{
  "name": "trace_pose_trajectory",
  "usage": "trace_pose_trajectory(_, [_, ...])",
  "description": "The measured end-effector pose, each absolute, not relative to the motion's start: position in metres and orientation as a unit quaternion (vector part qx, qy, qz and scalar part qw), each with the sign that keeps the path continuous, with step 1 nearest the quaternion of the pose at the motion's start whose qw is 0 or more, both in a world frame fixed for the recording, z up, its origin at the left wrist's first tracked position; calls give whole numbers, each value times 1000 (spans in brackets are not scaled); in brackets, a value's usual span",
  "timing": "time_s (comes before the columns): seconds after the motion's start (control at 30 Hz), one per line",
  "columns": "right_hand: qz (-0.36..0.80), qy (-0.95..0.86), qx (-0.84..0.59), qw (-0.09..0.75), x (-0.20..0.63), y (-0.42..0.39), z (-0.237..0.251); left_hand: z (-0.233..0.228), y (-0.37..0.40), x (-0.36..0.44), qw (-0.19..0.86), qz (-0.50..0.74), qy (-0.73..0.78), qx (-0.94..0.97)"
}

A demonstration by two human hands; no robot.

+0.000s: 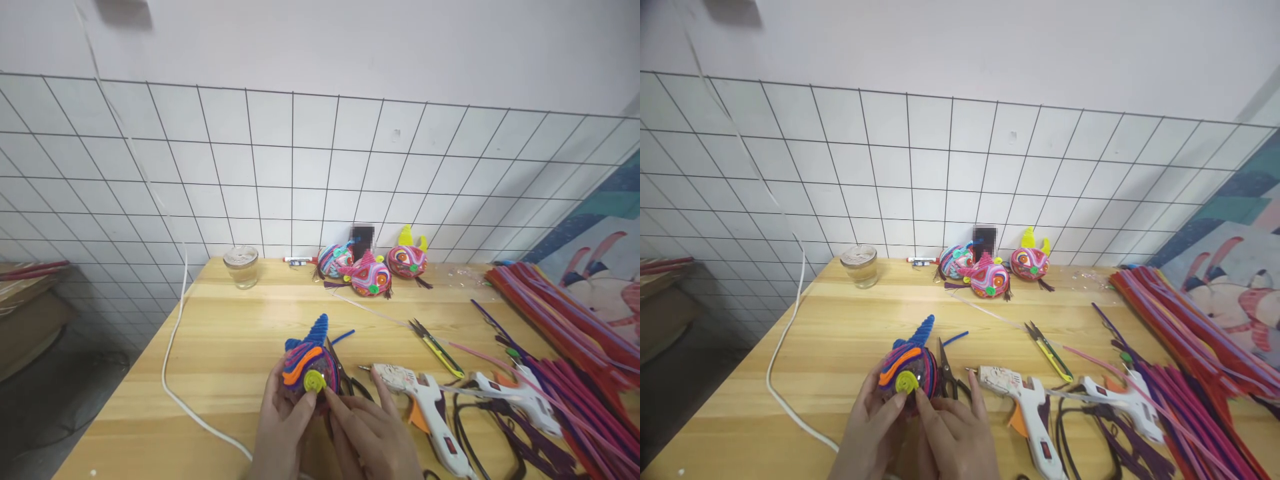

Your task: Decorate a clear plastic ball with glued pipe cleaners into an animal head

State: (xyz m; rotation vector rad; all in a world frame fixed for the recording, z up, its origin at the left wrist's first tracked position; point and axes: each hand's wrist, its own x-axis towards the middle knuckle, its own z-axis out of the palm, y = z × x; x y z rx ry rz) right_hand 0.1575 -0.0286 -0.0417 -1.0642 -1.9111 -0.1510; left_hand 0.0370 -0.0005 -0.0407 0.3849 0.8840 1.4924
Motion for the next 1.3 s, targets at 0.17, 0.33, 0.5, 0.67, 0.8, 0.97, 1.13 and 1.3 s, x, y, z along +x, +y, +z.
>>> trace_pose_trajectory(0.17, [-83,-761,-426,482,155,-27,-43,-35,-2,38,624,653,397,162])
trace_pose_trajectory(0.33, [-81,-764,-422,481,155,-25,-43,-32,-3,39,622,656,397,159])
trace_pose_trajectory(0.5, [-86,-764,-425,478,154,-25,-42,-39,-2,39,613,660,403,162])
trace_pose_trajectory(0.67, [-85,-759,-427,483,152,-26,-40,-44,-2,38,610,657,410,168])
trace_pose_trajectory(0.8, [-88,-759,-429,481,152,-26,-39,-43,-2,38,611,652,416,168])
trace_pose_trajectory(0.97, [-88,-760,-429,479,152,-26,-41,-44,-2,38,614,652,415,160])
trace_pose_trajectory(1.13, [-86,-762,-432,475,152,-28,-42,-45,-2,39,612,652,418,161])
trace_pose_trajectory(1.3, [-89,-766,-432,469,152,-27,-41,-39,-3,39,611,656,415,156])
